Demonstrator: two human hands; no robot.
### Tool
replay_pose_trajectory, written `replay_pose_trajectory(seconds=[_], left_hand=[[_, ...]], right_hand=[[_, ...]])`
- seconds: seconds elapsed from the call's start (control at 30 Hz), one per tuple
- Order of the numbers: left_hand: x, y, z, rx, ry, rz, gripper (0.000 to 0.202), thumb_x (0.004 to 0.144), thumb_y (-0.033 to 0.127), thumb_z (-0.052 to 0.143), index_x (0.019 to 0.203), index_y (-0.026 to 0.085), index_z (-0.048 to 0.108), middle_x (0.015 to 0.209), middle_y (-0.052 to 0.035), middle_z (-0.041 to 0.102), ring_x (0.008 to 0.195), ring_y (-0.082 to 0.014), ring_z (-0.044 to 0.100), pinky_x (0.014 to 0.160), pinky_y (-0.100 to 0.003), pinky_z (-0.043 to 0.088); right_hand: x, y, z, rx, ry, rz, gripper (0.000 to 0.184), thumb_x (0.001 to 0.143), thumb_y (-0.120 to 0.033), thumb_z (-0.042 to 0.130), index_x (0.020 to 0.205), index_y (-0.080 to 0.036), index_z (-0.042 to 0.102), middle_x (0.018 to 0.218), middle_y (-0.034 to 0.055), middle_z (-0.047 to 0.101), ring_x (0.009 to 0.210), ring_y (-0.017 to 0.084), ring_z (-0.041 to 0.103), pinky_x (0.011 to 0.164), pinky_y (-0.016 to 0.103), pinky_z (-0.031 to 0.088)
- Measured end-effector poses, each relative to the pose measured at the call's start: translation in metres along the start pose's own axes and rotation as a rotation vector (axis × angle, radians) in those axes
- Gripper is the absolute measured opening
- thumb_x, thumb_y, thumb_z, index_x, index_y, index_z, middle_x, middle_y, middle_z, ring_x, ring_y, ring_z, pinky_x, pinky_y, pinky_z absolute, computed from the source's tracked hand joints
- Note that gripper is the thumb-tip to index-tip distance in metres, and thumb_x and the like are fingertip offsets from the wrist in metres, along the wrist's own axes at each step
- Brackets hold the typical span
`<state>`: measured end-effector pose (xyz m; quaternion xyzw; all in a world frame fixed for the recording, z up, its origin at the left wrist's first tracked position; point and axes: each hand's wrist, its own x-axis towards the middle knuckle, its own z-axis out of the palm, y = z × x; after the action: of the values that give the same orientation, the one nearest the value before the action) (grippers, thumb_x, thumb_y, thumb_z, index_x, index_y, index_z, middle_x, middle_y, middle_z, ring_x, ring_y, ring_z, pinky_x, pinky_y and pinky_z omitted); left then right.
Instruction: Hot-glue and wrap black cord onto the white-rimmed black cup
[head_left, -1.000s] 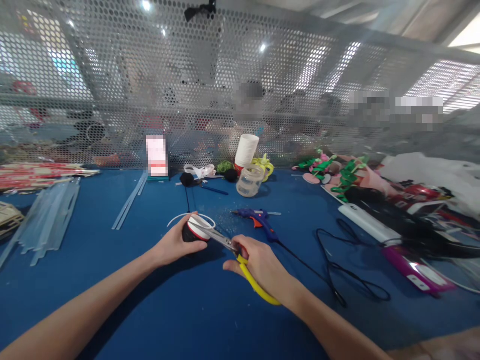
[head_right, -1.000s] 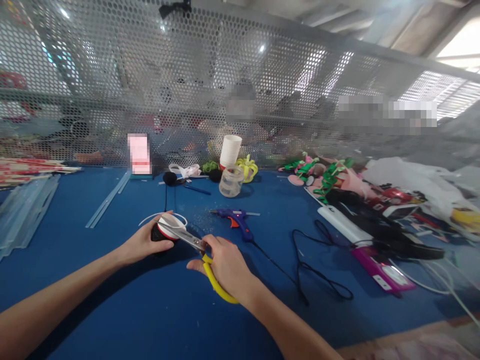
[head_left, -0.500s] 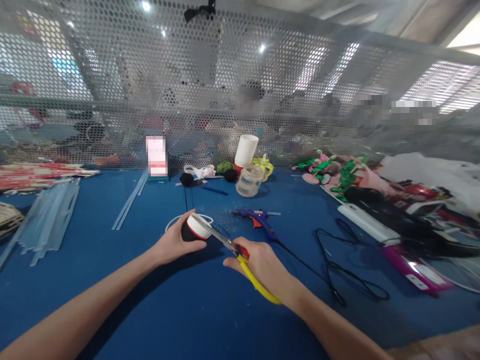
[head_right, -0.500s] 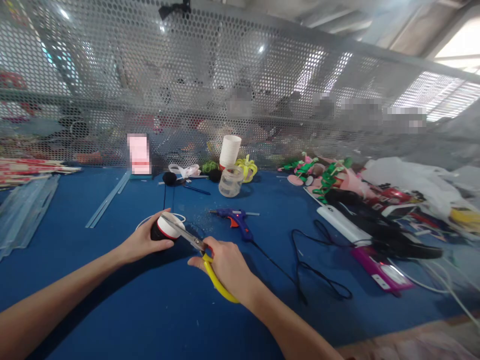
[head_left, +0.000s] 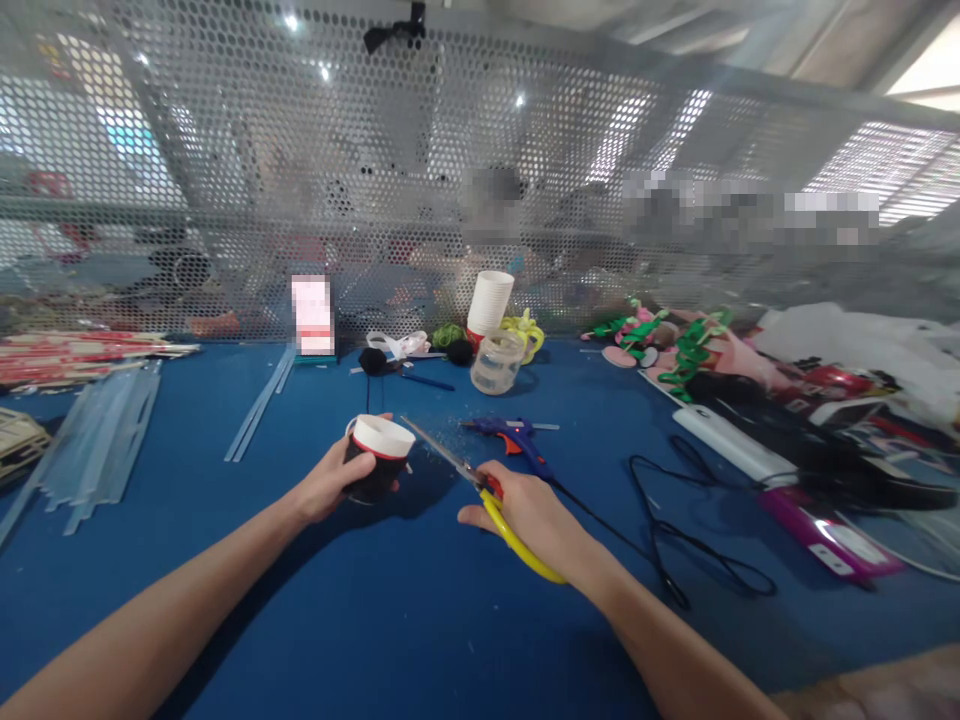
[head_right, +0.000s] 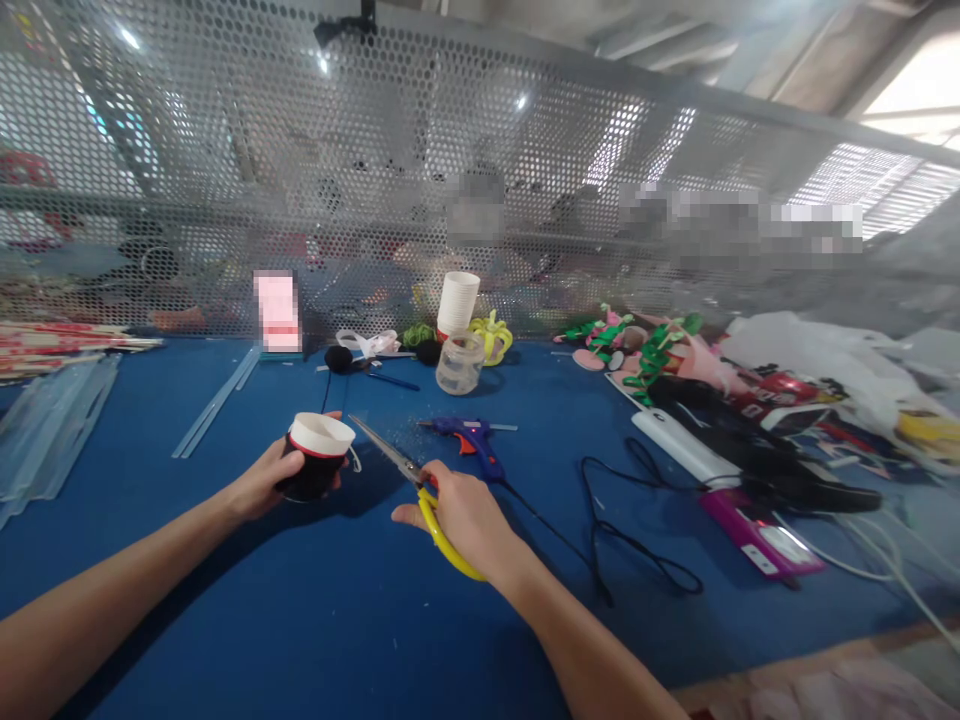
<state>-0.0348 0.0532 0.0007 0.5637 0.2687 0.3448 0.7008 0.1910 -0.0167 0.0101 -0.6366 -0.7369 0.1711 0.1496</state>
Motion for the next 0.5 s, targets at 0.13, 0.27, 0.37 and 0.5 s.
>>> replay_pose_trajectory(seconds=[0.13, 0.27, 0.37, 0.5], left_hand=[[0.001, -0.001, -0.003, -0.213, -0.085, 0.019, 0.052, 0.068, 0.050, 0.053, 0.105, 0.013, 0.050, 0.084, -0.0107, 0.061, 0.062, -0.0187, 0.059, 0.049, -0.025, 0.044], [0.001, 0.000, -0.003, -0.301, -0.165, -0.011, 0.049, 0.071, 0.052, 0.047, 0.094, 0.009, 0.057, 0.083, -0.0120, 0.062, 0.060, -0.0172, 0.059, 0.048, -0.023, 0.042], [0.001, 0.001, -0.003, -0.350, -0.227, -0.039, 0.053, 0.071, 0.055, 0.045, 0.094, 0.008, 0.057, 0.083, -0.0129, 0.063, 0.060, -0.0175, 0.059, 0.048, -0.024, 0.041], [0.001, 0.001, -0.007, -0.392, -0.287, -0.075, 0.062, 0.067, 0.062, 0.043, 0.094, 0.007, 0.056, 0.080, -0.0132, 0.064, 0.057, -0.0175, 0.058, 0.046, -0.024, 0.038]], right_hand=[[-0.001, 0.002, 0.001, -0.138, -0.057, 0.062, 0.036, 0.071, -0.052, 0.046, 0.082, -0.019, 0.052, 0.062, 0.0045, 0.062, 0.061, 0.022, 0.060, 0.050, 0.025, 0.034], [-0.002, -0.001, 0.000, -0.321, -0.165, 0.130, 0.029, 0.073, -0.040, 0.050, 0.087, -0.015, 0.054, 0.072, 0.0088, 0.065, 0.067, 0.024, 0.061, 0.050, 0.026, 0.035], [-0.004, -0.005, -0.003, -0.381, -0.203, 0.127, 0.028, 0.071, -0.028, 0.052, 0.096, -0.014, 0.054, 0.079, 0.0104, 0.065, 0.072, 0.025, 0.061, 0.051, 0.026, 0.036], [-0.008, -0.009, -0.013, -0.416, -0.209, 0.096, 0.031, 0.070, -0.031, 0.054, 0.097, -0.015, 0.055, 0.078, 0.0105, 0.065, 0.072, 0.027, 0.060, 0.053, 0.028, 0.038]])
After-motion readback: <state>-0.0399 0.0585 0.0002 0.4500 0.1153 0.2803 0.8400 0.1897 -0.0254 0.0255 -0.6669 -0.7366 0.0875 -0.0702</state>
